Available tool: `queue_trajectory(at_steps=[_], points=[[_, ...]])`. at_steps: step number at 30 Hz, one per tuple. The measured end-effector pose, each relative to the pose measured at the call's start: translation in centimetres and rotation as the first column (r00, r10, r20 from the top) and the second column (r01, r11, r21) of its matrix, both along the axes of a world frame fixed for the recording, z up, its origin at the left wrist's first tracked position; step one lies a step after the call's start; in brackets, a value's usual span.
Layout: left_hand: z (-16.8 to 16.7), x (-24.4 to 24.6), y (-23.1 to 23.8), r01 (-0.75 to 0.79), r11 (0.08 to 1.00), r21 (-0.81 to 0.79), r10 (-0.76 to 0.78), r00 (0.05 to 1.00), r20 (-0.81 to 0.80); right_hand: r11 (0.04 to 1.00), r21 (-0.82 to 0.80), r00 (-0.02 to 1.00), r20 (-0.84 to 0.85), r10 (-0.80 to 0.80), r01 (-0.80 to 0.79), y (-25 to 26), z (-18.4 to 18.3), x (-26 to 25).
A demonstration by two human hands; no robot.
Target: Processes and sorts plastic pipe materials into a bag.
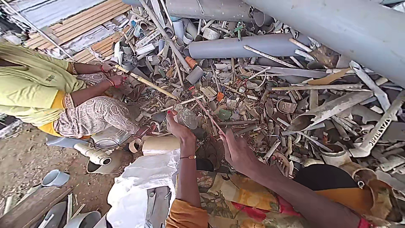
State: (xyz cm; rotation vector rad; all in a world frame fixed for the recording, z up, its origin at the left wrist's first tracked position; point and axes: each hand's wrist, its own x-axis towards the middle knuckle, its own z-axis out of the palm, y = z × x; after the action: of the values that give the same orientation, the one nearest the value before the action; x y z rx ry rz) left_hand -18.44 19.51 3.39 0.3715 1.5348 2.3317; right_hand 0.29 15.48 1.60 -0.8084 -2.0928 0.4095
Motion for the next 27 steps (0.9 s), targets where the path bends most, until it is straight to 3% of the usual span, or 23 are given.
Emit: queue_trajectory(at_steps=[1, 2, 3, 4, 5, 6, 7, 9, 11, 13, 16, 19, 24, 26, 27], points=[[-0.1, -0.1, 0.0, -0.015, 1.000, 0.010, 0.015, 1.000, -0.002, 0.995, 0.103, 0.996, -0.091, 0.010, 0.000, -0.2, -0.6, -0.2], [-0.3, -0.2, -0.1, -0.019, 1.000, 0.023, 0.019, 1.000, 0.000, 0.994, 0.105, 0.997, -0.071, 0.039, -0.031, -0.4, -1.1, -0.2], [-0.5, -0.2, -0.1, -0.011, 0.999, 0.032, 0.011, 1.000, 0.007, 0.997, -0.005, 0.993, 0.084, 0.081, -0.080, -0.7, -1.2, 0.2], [-0.6, -0.1, -0.2, 0.003, 0.999, 0.038, -0.004, 1.000, 0.025, 0.954, -0.279, 0.924, 0.326, 0.199, -0.107, -0.6, -0.2, 0.4], [-0.6, 0.0, -0.2, 0.011, 0.999, 0.046, -0.014, 0.998, 0.056, 0.849, -0.527, 0.806, 0.485, 0.339, -0.040, 0.4, 1.1, 0.1], [-0.3, 0.0, -0.2, 0.024, 0.997, 0.073, -0.031, 0.995, 0.096, 0.803, -0.596, 0.765, 0.525, 0.372, 0.019, 1.2, 1.5, -0.2], [0.3, -0.2, -0.2, 0.041, 0.995, 0.089, -0.052, 0.991, 0.120, 0.820, -0.571, 0.818, 0.484, 0.310, 0.027, 1.4, 1.5, -0.3], [0.6, -0.4, -0.5, 0.072, 0.988, 0.138, -0.090, 0.987, 0.134, 0.952, -0.305, 0.984, 0.176, 0.034, 0.022, 1.3, -0.1, -0.1], [0.6, -0.3, -1.2, 0.151, 0.968, 0.201, -0.184, 0.970, 0.160, 0.980, -0.194, 0.997, -0.057, -0.050, 0.038, 2.1, -0.6, 0.1], [0.6, -0.2, -2.2, 0.261, 0.912, 0.316, -0.321, 0.934, 0.156, 0.974, -0.227, 0.988, -0.150, -0.043, 0.008, 2.7, -0.7, 0.5], [1.7, -0.6, -5.4, 0.487, 0.732, 0.477, -0.526, 0.849, -0.060, 0.971, -0.240, 0.974, -0.225, -0.040, -0.016, 3.6, -0.1, 0.6], [4.2, -1.8, -11.9, 0.628, 0.621, 0.469, -0.533, 0.777, -0.334, 0.983, -0.180, 0.980, -0.189, -0.068, 0.034, 3.8, 0.8, 0.2], [7.9, -2.7, -26.3, 0.700, 0.651, 0.292, -0.454, 0.668, -0.589, 0.971, -0.238, 0.993, -0.107, -0.054, 0.027, 2.3, 1.0, -0.9], [9.2, -2.1, -31.4, 0.611, 0.756, 0.234, -0.344, 0.676, -0.651, 0.981, -0.193, 0.992, -0.123, -0.020, -0.004, 1.6, 0.9, -1.6], [9.7, -1.4, -33.6, 0.477, 0.851, 0.219, -0.209, 0.691, -0.692, 0.988, -0.151, 0.993, -0.122, 0.004, -0.022, 1.3, 1.1, -1.9]])
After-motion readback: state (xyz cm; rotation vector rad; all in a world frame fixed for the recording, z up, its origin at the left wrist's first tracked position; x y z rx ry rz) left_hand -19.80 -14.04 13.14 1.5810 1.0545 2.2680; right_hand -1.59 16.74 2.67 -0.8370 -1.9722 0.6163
